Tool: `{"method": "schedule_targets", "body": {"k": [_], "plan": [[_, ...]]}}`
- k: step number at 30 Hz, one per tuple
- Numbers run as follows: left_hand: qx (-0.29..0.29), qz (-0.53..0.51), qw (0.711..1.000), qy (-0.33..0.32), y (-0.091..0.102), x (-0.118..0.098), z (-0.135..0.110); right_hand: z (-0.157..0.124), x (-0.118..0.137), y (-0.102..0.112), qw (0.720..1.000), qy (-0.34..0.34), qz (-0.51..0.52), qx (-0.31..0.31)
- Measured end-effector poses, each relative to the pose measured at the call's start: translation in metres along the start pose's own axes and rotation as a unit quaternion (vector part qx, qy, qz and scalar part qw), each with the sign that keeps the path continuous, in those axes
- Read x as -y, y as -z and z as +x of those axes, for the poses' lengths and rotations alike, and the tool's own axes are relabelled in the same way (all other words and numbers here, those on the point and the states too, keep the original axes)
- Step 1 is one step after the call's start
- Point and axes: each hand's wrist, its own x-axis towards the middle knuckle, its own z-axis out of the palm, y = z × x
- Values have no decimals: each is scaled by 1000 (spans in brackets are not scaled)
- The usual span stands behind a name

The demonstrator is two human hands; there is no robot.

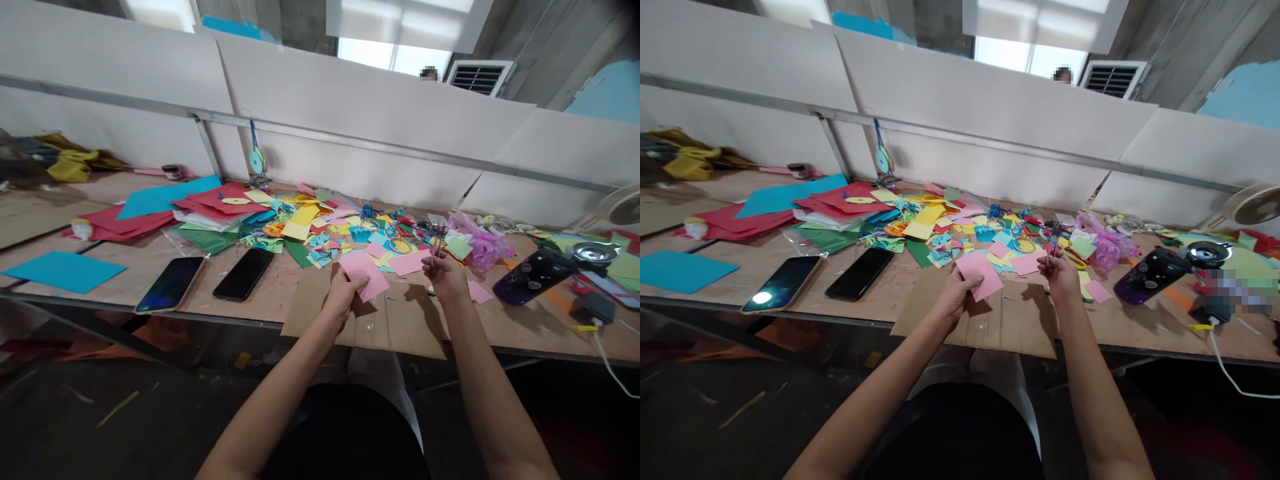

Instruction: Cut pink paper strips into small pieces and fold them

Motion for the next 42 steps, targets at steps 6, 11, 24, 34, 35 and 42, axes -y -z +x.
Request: {"method": "schedule_targets", "body": {"k": [6, 11, 24, 34, 35, 42], "plan": [[1, 14, 1000, -15, -1, 0, -5, -49, 4, -8, 951, -10, 284, 121], [-1, 2, 1000, -21, 0, 0, -5, -68, -1, -21, 978, -3, 174, 118], [11, -31, 999, -37, 2, 0, -6, -107, -10, -32, 983, 129, -85, 96], [5, -33, 999, -28, 2, 1, -6, -112, -11, -32, 976, 142, -138, 85], [5, -33, 999, -27, 1, 1, -6, -113, -11, -32, 977, 140, -139, 85], [8, -28, 999, -29, 2, 1, -6, -114, -12, -33, 976, 136, -149, 87]]}}
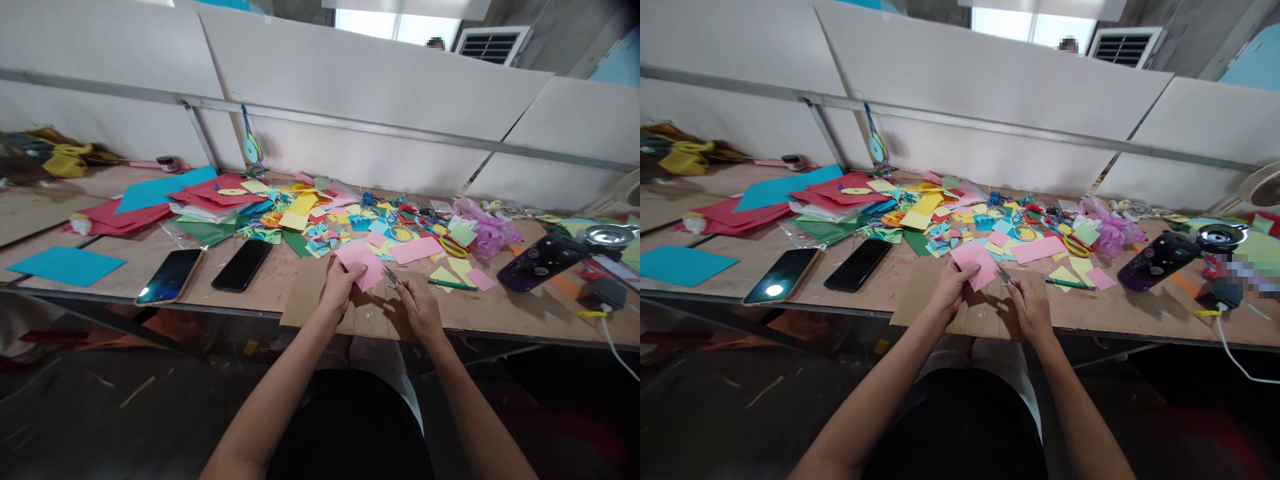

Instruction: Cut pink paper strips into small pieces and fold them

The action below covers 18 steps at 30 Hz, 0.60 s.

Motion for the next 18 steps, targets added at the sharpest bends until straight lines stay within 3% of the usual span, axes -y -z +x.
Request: {"method": "schedule_targets", "body": {"k": [18], "plan": [[-11, 1, 1000, 6, -2, -2, 0, 0, 1, 0, 1000, -2, -3, 7]]}}
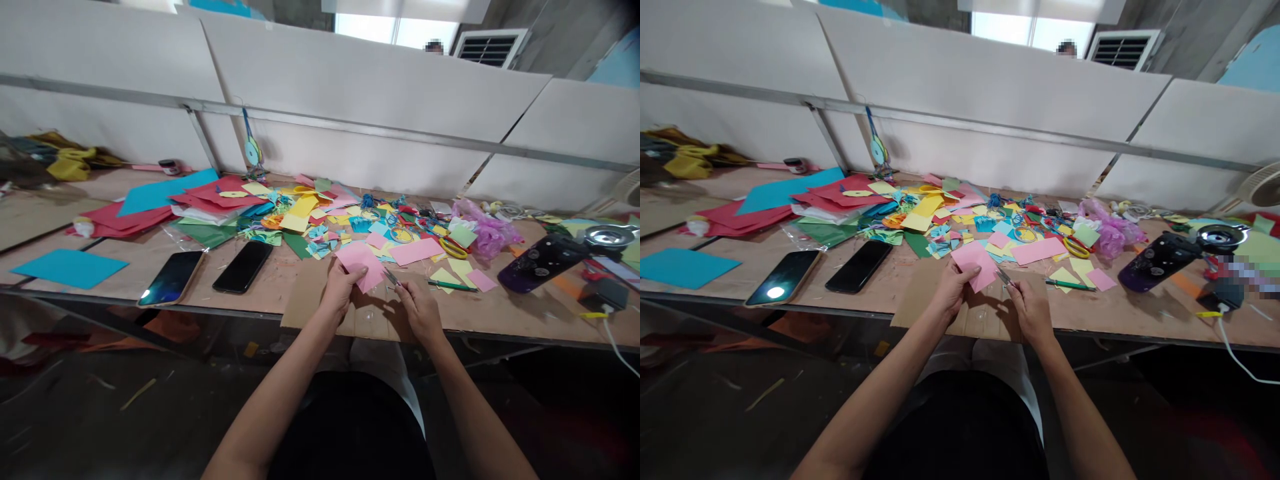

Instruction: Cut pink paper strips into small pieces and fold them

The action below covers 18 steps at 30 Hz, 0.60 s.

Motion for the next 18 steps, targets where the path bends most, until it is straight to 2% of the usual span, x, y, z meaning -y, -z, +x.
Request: {"method": "schedule_targets", "body": {"k": [18], "plan": [[25, -3, 1000, -2, 2, 2, 0, -1, -2, -1, 1000, 1, -11, -12]]}}
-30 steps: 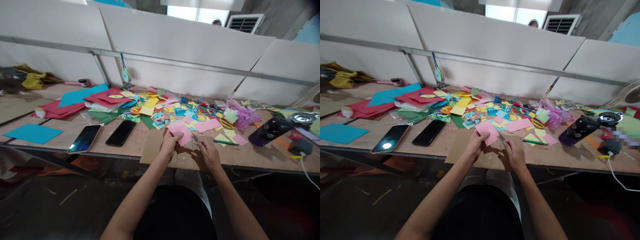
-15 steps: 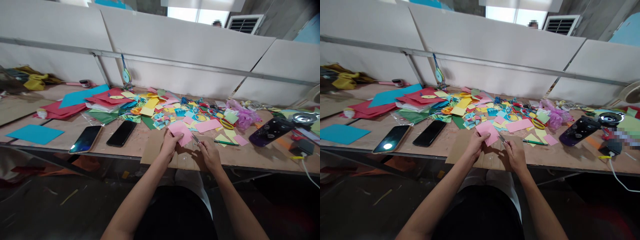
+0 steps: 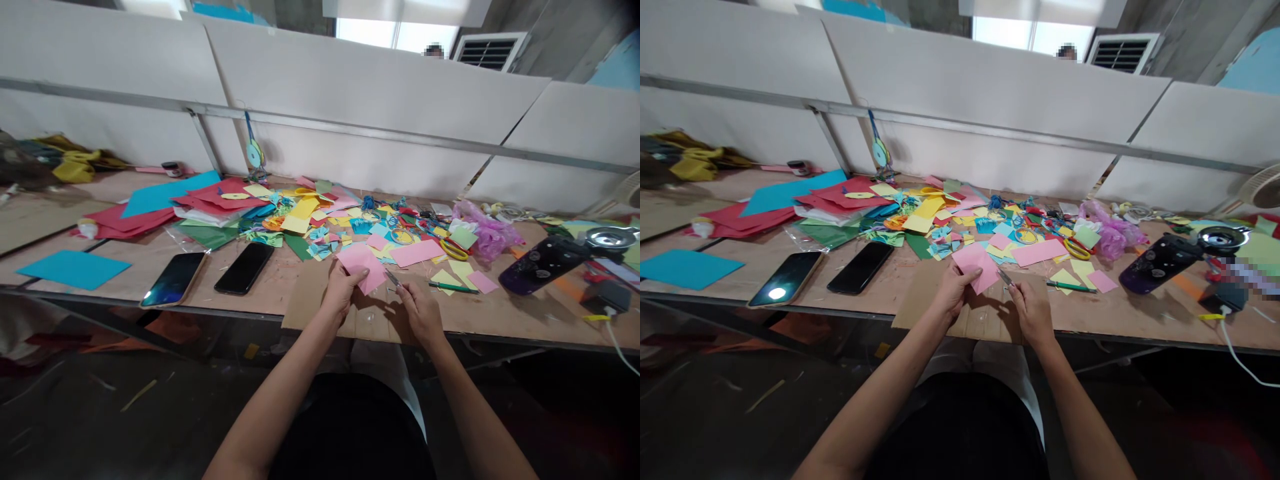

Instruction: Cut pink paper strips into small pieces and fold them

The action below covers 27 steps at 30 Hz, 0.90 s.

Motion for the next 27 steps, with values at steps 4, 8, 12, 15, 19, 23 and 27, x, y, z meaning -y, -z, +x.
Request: {"method": "schedule_targets", "body": {"k": [4, 8, 12, 15, 19, 23, 27], "plan": [[-5, 6, 1000, -4, 0, 0, 0, 0, 1, 0, 1000, 6, -6, -6], [-2, 2, 1000, -6, 0, 1, 0, 0, 3, 0, 1000, 6, -9, -8], [2, -5, 1000, -7, 0, 0, 0, 0, 4, 1, 1000, 2, -15, -9], [3, -1, 1000, -7, -1, -1, -1, 0, 3, 1, 1000, 2, -14, -10], [8, 5, 1000, -1, -2, -2, -2, -1, 2, 0, 1000, -5, -12, -8], [19, 5, 1000, -8, -2, -3, -3, 0, 2, 0, 1000, -5, -10, -9], [27, 6, 1000, -5, -2, -2, -3, 1, 2, 0, 1000, -2, -17, -10]]}}
